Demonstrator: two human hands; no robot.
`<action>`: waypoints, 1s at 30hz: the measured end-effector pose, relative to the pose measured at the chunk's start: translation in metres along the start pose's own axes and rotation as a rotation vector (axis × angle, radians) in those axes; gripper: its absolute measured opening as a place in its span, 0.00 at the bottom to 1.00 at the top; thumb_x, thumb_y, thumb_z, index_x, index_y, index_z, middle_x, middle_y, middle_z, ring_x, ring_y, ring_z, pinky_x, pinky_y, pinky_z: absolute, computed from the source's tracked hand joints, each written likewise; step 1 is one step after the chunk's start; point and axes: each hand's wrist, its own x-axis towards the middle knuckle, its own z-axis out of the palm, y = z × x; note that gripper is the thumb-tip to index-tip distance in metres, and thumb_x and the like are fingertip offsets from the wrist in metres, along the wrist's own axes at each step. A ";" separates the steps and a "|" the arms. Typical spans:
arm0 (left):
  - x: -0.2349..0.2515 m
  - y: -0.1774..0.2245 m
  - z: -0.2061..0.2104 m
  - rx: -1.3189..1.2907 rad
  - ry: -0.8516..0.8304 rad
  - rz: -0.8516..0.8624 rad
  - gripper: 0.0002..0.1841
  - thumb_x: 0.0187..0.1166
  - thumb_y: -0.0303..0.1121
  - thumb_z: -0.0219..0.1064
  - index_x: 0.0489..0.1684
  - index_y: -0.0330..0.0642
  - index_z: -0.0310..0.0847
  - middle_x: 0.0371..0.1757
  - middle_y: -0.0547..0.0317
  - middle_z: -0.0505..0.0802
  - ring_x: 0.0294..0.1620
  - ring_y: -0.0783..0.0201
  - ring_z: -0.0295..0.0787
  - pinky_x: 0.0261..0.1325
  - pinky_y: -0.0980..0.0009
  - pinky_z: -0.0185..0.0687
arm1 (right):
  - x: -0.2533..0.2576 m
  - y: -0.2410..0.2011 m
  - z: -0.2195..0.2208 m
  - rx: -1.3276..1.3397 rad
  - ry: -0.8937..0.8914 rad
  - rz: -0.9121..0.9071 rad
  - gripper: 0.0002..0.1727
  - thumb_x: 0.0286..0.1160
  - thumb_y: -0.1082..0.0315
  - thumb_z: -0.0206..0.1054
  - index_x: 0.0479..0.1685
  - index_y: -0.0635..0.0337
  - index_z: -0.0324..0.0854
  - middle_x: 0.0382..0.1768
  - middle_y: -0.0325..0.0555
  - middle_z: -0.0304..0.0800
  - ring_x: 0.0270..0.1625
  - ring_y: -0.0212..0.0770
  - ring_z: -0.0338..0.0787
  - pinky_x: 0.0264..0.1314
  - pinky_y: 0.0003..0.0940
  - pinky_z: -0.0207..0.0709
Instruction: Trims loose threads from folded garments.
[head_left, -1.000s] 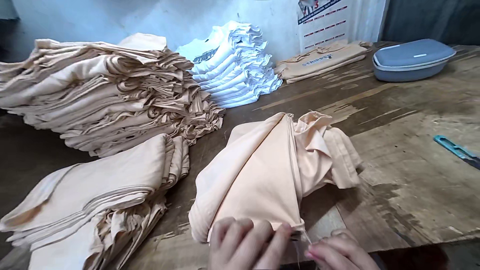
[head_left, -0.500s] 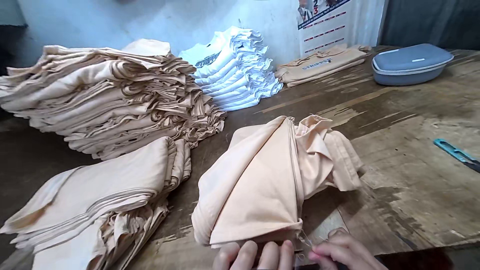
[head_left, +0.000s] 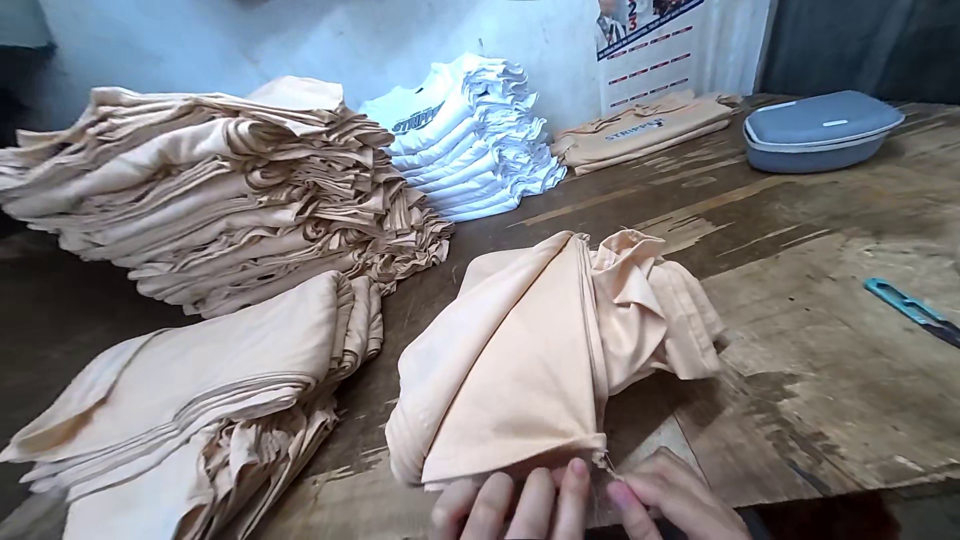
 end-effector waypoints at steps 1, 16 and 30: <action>0.001 0.002 0.004 0.007 0.007 0.009 0.10 0.83 0.37 0.66 0.57 0.54 0.88 0.41 0.64 0.88 0.44 0.62 0.74 0.57 0.65 0.61 | 0.000 0.000 0.001 0.011 -0.001 -0.001 0.09 0.78 0.68 0.72 0.33 0.63 0.92 0.31 0.43 0.90 0.42 0.31 0.87 0.49 0.25 0.82; 0.007 0.002 0.014 -0.007 -0.084 -0.004 0.09 0.81 0.36 0.67 0.52 0.54 0.92 0.40 0.65 0.91 0.38 0.64 0.75 0.48 0.66 0.62 | 0.003 0.008 -0.004 0.056 -0.066 -0.012 0.09 0.79 0.67 0.73 0.34 0.63 0.93 0.31 0.43 0.90 0.43 0.32 0.87 0.49 0.26 0.81; 0.043 -0.098 -0.026 -0.013 0.124 -0.729 0.20 0.82 0.36 0.68 0.63 0.29 0.79 0.47 0.46 0.86 0.36 0.70 0.76 0.37 0.73 0.71 | 0.003 0.012 -0.019 -0.424 -0.288 -0.035 0.27 0.66 0.41 0.79 0.46 0.56 0.88 0.51 0.53 0.92 0.55 0.48 0.91 0.57 0.45 0.85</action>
